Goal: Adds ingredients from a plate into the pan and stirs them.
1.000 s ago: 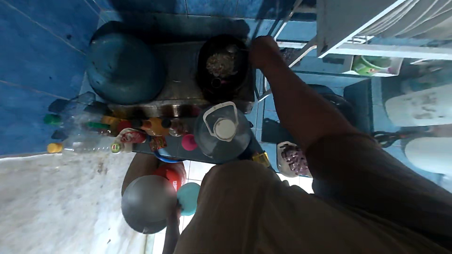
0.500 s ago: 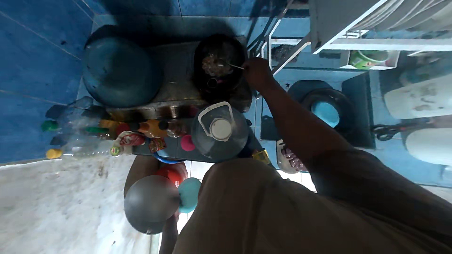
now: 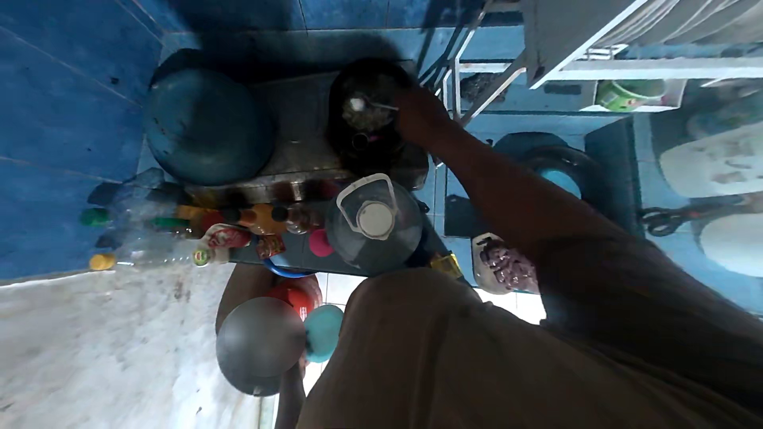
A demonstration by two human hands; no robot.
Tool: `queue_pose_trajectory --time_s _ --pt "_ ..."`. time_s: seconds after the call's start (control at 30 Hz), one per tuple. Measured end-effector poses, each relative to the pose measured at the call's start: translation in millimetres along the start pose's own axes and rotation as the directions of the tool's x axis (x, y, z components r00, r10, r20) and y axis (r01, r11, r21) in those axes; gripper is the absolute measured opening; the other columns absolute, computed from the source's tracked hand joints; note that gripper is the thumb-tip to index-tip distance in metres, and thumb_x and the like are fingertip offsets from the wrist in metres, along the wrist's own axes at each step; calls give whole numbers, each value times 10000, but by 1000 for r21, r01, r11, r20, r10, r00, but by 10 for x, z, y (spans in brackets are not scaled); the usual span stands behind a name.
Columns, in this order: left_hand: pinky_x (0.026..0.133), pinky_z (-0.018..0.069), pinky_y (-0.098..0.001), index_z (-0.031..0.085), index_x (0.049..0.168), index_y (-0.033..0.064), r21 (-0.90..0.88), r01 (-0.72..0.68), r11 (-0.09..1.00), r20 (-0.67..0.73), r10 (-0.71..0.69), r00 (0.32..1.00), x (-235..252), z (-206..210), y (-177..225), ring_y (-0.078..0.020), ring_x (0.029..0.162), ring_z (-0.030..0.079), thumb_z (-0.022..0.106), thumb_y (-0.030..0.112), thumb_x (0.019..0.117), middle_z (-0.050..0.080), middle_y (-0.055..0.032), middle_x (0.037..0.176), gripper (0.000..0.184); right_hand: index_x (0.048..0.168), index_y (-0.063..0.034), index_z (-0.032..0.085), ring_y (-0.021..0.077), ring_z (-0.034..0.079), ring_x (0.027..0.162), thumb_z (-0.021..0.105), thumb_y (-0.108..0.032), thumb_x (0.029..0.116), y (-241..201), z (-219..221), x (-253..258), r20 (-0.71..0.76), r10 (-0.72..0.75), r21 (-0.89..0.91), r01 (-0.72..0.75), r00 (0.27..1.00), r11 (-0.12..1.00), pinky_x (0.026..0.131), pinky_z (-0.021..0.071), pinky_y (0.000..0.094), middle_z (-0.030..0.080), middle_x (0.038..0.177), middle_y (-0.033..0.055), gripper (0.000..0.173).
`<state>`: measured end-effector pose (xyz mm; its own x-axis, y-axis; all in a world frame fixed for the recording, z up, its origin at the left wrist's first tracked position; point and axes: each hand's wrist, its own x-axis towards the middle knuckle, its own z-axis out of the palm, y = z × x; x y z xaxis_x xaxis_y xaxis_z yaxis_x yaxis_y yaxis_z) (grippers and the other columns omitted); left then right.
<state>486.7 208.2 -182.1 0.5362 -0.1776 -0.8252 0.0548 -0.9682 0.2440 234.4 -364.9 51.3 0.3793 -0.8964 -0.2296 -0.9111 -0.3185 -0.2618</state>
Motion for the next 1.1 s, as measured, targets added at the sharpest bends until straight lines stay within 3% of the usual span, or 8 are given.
queue_pose_trajectory --time_s 0.23,0.4,0.53,0.6,0.7,0.77,0.9,1.1 --pt "944 525 -595 649 1266 -45 91 34 995 20 -36 999 -263 20 173 -413 1120 642 541 240 1082 657 -283 1224 355 1158 -20 673 487 636 1133 661 -172 942 144 -21 52 28 28 -22 -27 999 999 876 524 710 659 1184 270 264" --pt "977 518 -596 667 1254 -26 219 -5 976 39 -4 999 -135 33 38 -406 1149 644 547 269 1075 672 -265 1222 365 1143 -1 669 519 633 1121 654 -222 948 192 -57 147 59 87 -104 -81 994 991 829 511 740 655 1177 300 294" --pt "995 507 -580 658 1269 -37 166 -11 986 46 3 999 -122 28 14 -401 1158 640 544 235 1080 667 -271 1235 350 1307 19 610 510 584 1242 659 -200 946 216 -133 384 -47 194 -31 -195 980 980 952 493 713 612 1313 303 425" --pt "967 518 -591 655 1262 -41 142 -7 990 37 2 999 -117 26 38 -405 1133 644 540 240 1081 666 -274 1219 354 1283 54 611 528 573 1245 677 -145 936 187 -55 464 -18 80 -48 -81 997 996 965 482 723 602 1305 330 405" --pt "980 513 -595 666 1257 -26 168 -22 986 34 17 999 -95 22 93 -402 1151 643 537 261 1083 671 -262 1230 360 1254 -32 671 508 602 1213 673 -180 935 143 -71 500 27 -40 -114 43 999 993 931 498 734 648 1255 284 351" --pt "1000 505 -586 670 1257 -19 215 -33 976 43 25 999 -136 8 162 -394 1172 640 528 266 1085 673 -253 1241 362 1173 -4 676 509 618 1172 680 -195 935 89 -217 372 17 47 -137 -44 999 990 876 510 732 652 1217 288 305" --pt "991 507 -588 674 1250 -21 244 -54 968 46 44 998 -113 27 165 -398 1157 644 528 248 1085 676 -259 1225 348 1189 34 660 516 633 1138 679 -262 945 133 -320 71 11 284 -110 -282 959 953 841 508 737 647 1226 308 385" --pt "911 541 -611 661 1261 -15 169 -15 985 59 5 998 74 74 -6 -410 1091 658 526 276 1084 669 -268 1206 366 1071 32 675 496 648 1097 664 -228 938 165 -115 13 55 163 -12 -163 985 987 836 526 715 663 1139 295 293"
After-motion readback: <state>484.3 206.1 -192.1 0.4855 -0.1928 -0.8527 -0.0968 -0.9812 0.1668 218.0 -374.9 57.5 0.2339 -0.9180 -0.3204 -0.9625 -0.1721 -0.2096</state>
